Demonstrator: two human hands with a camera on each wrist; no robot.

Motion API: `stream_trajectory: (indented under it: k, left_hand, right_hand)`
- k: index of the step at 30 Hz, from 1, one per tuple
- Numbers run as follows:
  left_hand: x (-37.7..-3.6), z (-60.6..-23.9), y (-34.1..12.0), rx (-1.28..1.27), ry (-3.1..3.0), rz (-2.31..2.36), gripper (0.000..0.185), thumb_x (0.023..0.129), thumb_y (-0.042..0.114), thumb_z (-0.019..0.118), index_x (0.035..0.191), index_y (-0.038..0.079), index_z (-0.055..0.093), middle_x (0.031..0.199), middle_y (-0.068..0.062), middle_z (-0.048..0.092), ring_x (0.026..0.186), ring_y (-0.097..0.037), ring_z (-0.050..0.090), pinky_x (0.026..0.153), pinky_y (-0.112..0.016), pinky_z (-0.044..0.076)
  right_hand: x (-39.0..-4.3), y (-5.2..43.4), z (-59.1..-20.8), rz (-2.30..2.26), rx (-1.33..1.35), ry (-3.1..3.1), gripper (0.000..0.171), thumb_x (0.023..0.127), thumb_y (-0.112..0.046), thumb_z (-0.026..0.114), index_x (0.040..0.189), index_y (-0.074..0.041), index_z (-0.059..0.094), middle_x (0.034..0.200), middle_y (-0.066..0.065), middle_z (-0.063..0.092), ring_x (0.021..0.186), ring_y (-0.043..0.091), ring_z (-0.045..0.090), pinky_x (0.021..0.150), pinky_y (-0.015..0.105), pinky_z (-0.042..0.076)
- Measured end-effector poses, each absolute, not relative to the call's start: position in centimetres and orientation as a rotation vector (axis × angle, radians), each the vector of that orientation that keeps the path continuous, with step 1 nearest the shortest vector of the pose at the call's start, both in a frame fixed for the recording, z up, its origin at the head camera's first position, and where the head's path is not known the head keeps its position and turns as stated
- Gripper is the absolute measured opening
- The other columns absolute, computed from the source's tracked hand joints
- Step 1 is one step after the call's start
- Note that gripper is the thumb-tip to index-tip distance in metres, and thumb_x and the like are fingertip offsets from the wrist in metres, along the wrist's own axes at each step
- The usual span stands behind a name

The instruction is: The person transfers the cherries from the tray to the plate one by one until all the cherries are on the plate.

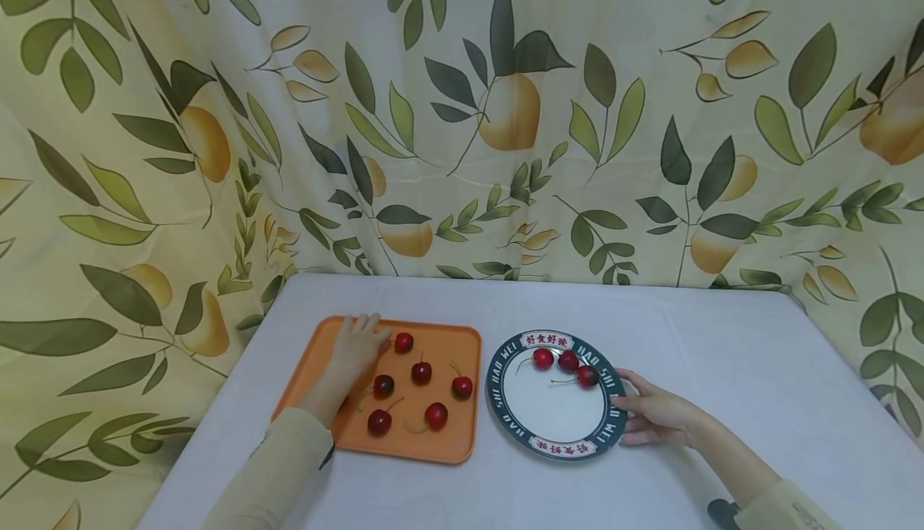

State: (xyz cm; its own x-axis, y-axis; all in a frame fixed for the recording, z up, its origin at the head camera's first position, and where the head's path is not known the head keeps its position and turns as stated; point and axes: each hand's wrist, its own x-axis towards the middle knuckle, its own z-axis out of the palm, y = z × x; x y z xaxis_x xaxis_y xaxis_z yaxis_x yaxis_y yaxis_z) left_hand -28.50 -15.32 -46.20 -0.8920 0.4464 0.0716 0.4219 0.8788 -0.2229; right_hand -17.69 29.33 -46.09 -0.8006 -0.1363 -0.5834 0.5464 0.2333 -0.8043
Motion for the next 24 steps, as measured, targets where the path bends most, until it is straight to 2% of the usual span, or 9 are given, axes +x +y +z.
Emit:
stream_trajectory:
  k: [6, 13, 17, 24]
  left_hand:
    - [-28.6, -46.1, -15.2, -0.702, -2.952, 0.296, 0.015, 0.094, 0.02, 0.047, 0.107, 0.018, 0.055, 0.118, -0.014, 0.045, 0.109, -0.032, 0.042, 0.096, -0.05, 0.032]
    - [-28.8, -45.7, -14.8, -0.757, -2.896, 0.283, 0.032, 0.09, 0.0, 0.044, 0.114, 0.017, 0.056, 0.123, -0.014, 0.044, 0.111, -0.032, 0.042, 0.097, -0.051, 0.032]
    - [-28.9, -45.2, -14.1, -0.773, -2.871, 0.303, 0.032, 0.092, 0.002, 0.045, 0.117, 0.02, 0.056, 0.121, -0.012, 0.044, 0.11, -0.03, 0.041, 0.097, -0.05, 0.032]
    - [-28.9, -44.0, -11.6, -0.795, -2.874, 0.309, 0.032, 0.093, 0.005, 0.045, 0.119, 0.022, 0.053, 0.13, -0.011, 0.044, 0.117, -0.029, 0.039, 0.102, -0.049, 0.028]
  right_hand:
    - [-17.6, 29.3, -46.1, -1.611, 0.38, 1.974, 0.067, 0.093, -0.012, 0.048, 0.145, -0.014, 0.006, 0.085, 0.009, 0.054, 0.071, 0.02, 0.063, 0.067, 0.037, 0.054]
    - [-17.7, 29.2, -46.1, -1.608, 0.399, 1.976, 0.066, 0.093, -0.012, 0.048, 0.145, -0.015, 0.007, 0.086, 0.01, 0.054, 0.071, 0.02, 0.063, 0.067, 0.037, 0.054]
    - [-17.7, 29.3, -46.1, -1.609, 0.386, 1.972, 0.068, 0.093, -0.013, 0.049, 0.145, -0.014, 0.005, 0.086, 0.01, 0.054, 0.072, 0.02, 0.063, 0.068, 0.037, 0.054]
    - [-17.7, 29.2, -46.2, -1.606, 0.401, 1.983, 0.067, 0.093, -0.013, 0.049, 0.145, -0.015, 0.007, 0.087, 0.01, 0.053, 0.071, 0.02, 0.062, 0.068, 0.037, 0.054]
